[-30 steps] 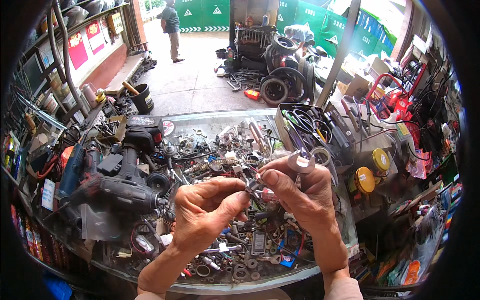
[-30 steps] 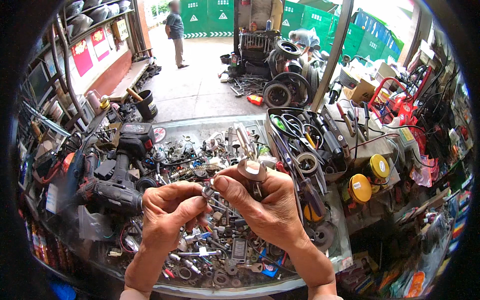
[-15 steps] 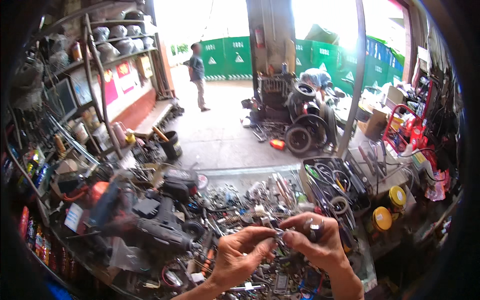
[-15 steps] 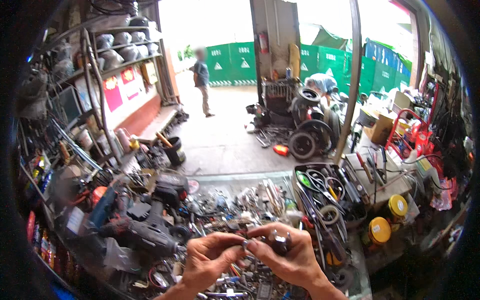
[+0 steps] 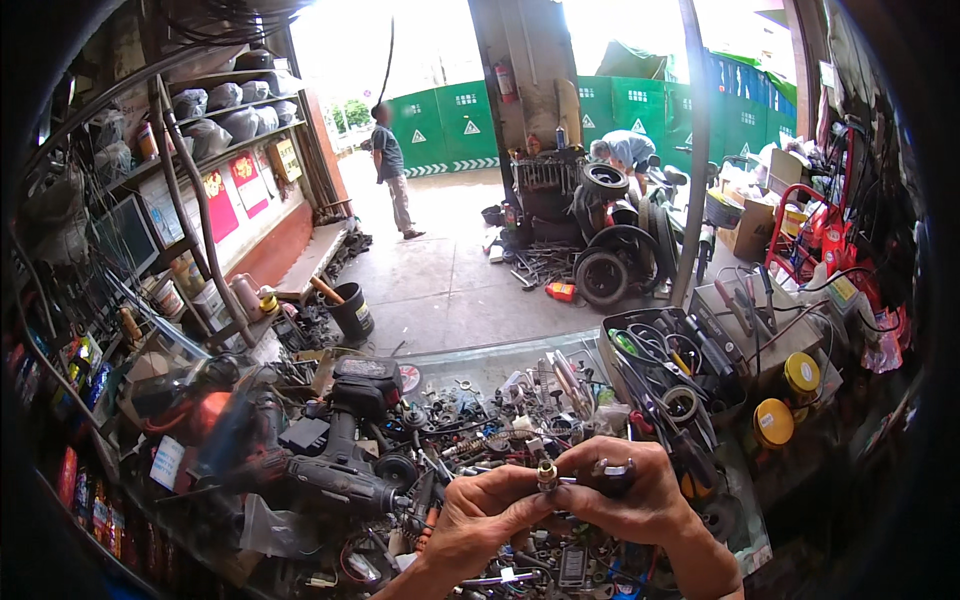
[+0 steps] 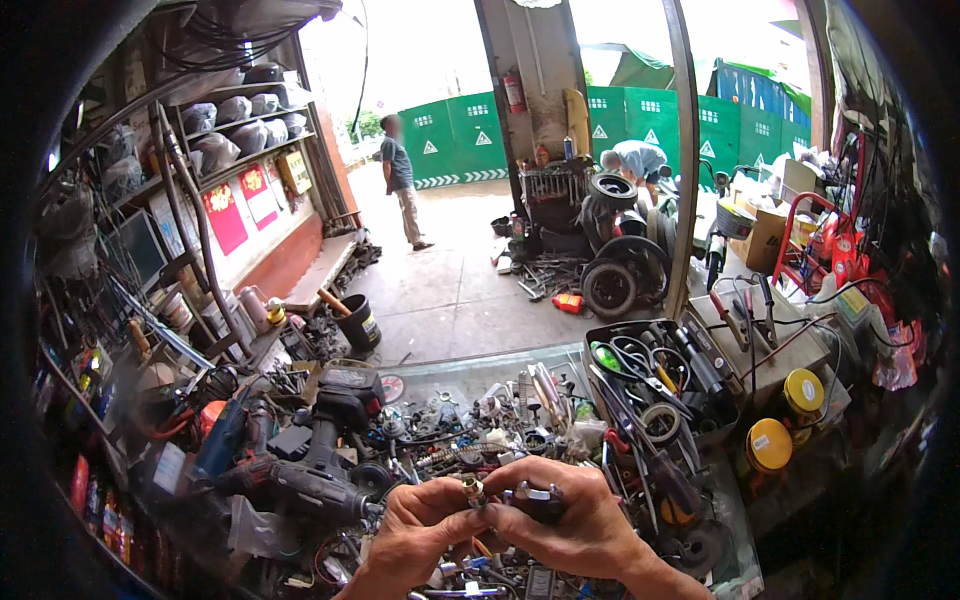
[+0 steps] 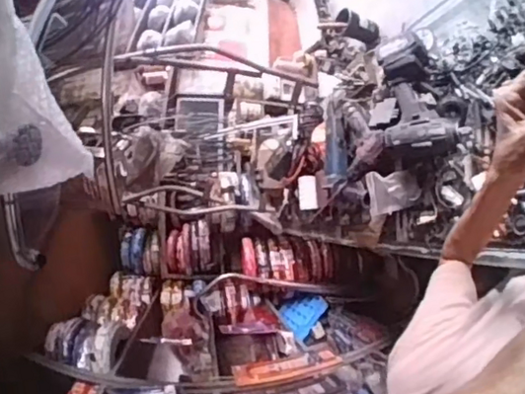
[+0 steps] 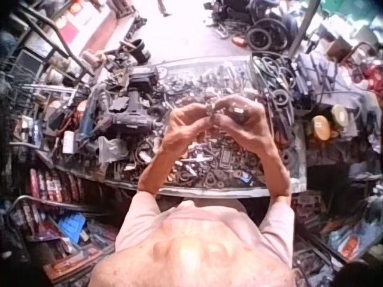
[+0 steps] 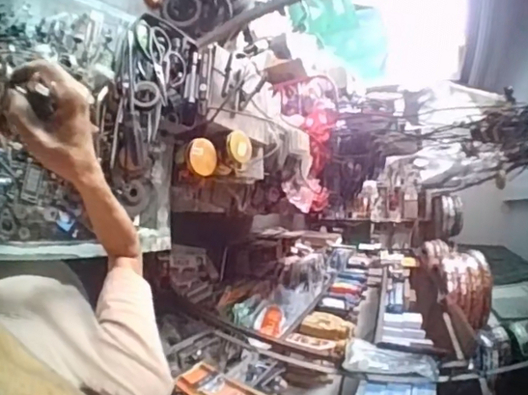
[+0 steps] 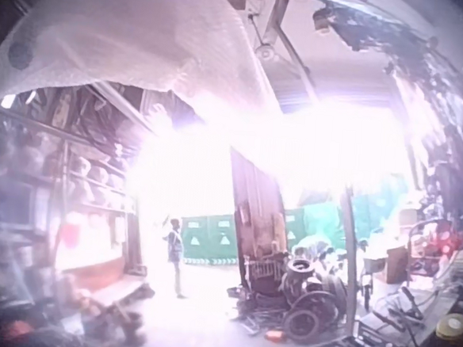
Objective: The person assembles small mechanical components on a cluttered workbench. They use a screwdriver to manipulate a small metal piece and a wrench to tighten a nut onto a bolt. The person repeatedly handles and adjusts these small parts throughout the clip.
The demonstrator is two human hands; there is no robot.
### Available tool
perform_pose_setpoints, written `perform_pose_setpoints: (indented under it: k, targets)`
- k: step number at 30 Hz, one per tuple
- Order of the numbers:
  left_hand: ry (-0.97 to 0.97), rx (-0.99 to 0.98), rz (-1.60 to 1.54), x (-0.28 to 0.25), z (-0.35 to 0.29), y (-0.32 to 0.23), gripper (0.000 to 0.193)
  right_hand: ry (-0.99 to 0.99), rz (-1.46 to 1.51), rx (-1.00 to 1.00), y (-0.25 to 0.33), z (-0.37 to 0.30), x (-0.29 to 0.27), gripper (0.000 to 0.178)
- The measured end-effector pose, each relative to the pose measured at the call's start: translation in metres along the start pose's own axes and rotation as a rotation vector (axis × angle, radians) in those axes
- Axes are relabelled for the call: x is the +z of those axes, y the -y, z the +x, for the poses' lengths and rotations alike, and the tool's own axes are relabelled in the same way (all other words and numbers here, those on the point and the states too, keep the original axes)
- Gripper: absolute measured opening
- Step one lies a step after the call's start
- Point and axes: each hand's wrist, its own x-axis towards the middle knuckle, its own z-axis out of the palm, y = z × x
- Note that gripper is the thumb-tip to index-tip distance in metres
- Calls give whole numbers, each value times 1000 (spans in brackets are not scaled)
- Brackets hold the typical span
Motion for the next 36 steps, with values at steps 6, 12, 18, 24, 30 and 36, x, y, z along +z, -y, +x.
perform_pose_setpoints:
  k: [6, 12, 18, 24, 30, 36]
  targets:
    - [-47, 74, 74, 1, 1, 3, 25, -22, 114, 74, -4, -1, 4, 23]
    - [-161, 134, 131, 5, 2, 5, 23, -77, 42, 92, -2, 3, 8, 25]
    - [-205, 214, 143, 5, 0, 0, 20, -62, 81, 141, 4, 2, 9, 29]
    - [-290, 213, 51, 7, 3, -6, 19, -4, 220, 78, 13, -2, 22, 37]
    - [-435, 288, 10, 5, 6, -11, 12, 171, 8, 78, 11, -11, 16, 25]
    - [-301, 324, 223, 13, -3, -1, 20, -85, 123, 37, -6, -3, 18, 25]
